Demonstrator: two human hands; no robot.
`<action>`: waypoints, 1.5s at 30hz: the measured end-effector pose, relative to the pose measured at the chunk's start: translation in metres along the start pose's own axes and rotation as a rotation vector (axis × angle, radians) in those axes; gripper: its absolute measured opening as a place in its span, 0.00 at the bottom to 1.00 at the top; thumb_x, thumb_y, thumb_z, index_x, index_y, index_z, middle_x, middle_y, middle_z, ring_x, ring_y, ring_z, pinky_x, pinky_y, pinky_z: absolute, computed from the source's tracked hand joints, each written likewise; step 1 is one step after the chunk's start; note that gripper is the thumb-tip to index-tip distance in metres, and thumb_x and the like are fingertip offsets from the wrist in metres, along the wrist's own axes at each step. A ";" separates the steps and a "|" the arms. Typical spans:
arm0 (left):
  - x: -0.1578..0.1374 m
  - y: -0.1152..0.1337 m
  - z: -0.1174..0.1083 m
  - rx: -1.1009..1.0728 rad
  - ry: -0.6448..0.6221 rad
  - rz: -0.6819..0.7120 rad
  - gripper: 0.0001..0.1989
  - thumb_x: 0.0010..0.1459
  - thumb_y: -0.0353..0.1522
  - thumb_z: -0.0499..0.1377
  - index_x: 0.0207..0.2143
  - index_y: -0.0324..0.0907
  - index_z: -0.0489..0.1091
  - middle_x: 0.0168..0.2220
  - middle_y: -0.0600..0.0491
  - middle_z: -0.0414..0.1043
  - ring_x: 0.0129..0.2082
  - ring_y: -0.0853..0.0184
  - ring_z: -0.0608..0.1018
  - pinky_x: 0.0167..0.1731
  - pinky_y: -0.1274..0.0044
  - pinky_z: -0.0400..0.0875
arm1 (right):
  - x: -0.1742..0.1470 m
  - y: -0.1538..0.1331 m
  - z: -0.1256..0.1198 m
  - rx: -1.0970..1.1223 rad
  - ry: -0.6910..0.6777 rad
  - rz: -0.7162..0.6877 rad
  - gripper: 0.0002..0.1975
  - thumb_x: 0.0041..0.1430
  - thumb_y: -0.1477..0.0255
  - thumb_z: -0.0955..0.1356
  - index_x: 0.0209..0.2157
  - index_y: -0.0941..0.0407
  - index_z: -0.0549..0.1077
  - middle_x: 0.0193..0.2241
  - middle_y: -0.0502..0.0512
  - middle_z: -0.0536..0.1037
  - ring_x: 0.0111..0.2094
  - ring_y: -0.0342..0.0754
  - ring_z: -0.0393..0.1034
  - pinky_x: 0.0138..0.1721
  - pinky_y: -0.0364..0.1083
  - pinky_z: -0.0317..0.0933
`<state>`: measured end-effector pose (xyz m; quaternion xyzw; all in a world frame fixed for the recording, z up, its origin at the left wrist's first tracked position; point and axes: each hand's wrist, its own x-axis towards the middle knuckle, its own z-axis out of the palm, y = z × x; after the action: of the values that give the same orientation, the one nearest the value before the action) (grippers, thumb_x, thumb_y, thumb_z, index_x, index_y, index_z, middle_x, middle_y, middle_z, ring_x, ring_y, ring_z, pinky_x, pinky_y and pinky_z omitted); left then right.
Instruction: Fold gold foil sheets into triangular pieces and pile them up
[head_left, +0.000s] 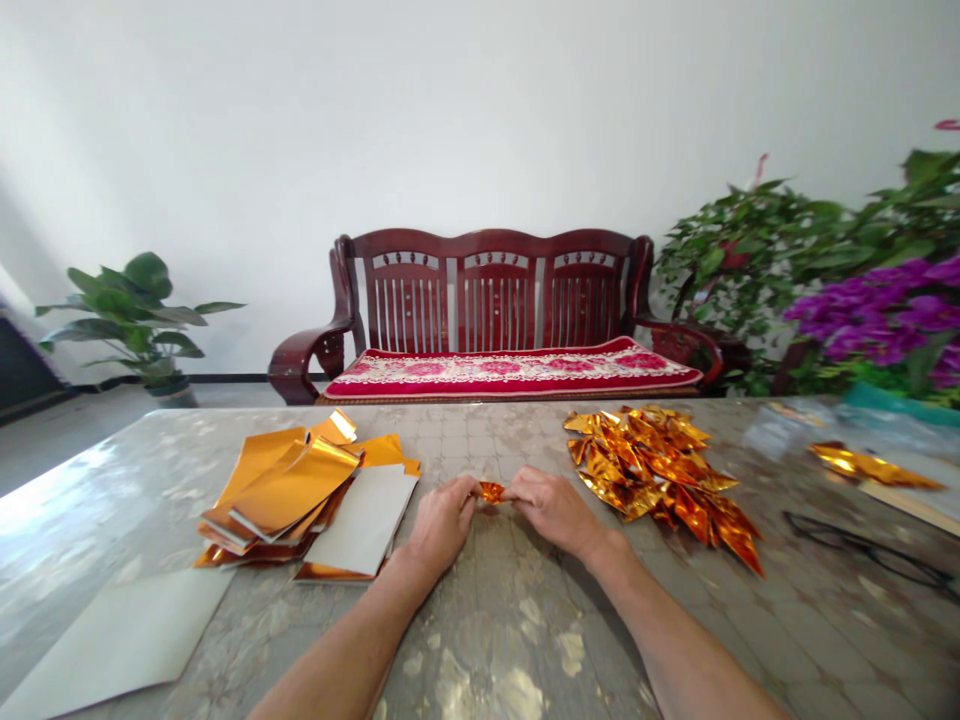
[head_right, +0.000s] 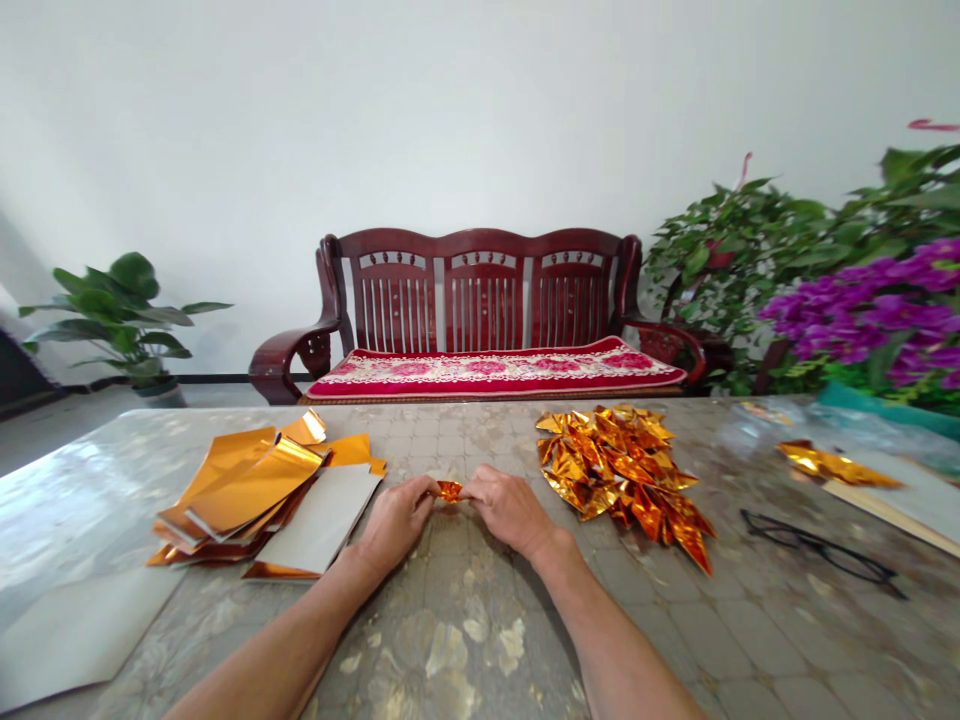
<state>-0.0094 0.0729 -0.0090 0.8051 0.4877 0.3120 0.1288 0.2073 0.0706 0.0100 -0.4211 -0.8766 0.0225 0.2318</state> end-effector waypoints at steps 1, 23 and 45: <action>0.000 0.000 0.000 -0.011 0.009 -0.012 0.10 0.60 0.25 0.52 0.35 0.44 0.72 0.32 0.55 0.76 0.34 0.67 0.77 0.33 0.79 0.62 | 0.000 0.000 0.000 -0.007 0.003 -0.006 0.17 0.62 0.82 0.63 0.41 0.51 0.80 0.35 0.51 0.77 0.37 0.42 0.73 0.38 0.39 0.61; 0.004 0.011 0.006 -0.170 0.104 -0.131 0.10 0.58 0.28 0.55 0.29 0.42 0.77 0.29 0.55 0.79 0.29 0.70 0.78 0.32 0.81 0.63 | 0.000 -0.003 0.000 -0.176 0.013 -0.023 0.15 0.64 0.78 0.64 0.37 0.50 0.81 0.31 0.50 0.77 0.33 0.44 0.71 0.33 0.41 0.57; 0.003 0.013 0.009 -0.245 0.089 -0.109 0.11 0.59 0.28 0.55 0.36 0.44 0.79 0.36 0.54 0.82 0.36 0.67 0.81 0.39 0.77 0.71 | -0.001 -0.005 0.002 -0.097 0.003 0.085 0.15 0.61 0.80 0.64 0.35 0.51 0.81 0.31 0.51 0.78 0.34 0.43 0.73 0.34 0.40 0.60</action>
<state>0.0061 0.0699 -0.0083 0.7411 0.4943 0.3970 0.2212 0.2038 0.0670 0.0087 -0.4686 -0.8577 -0.0111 0.2112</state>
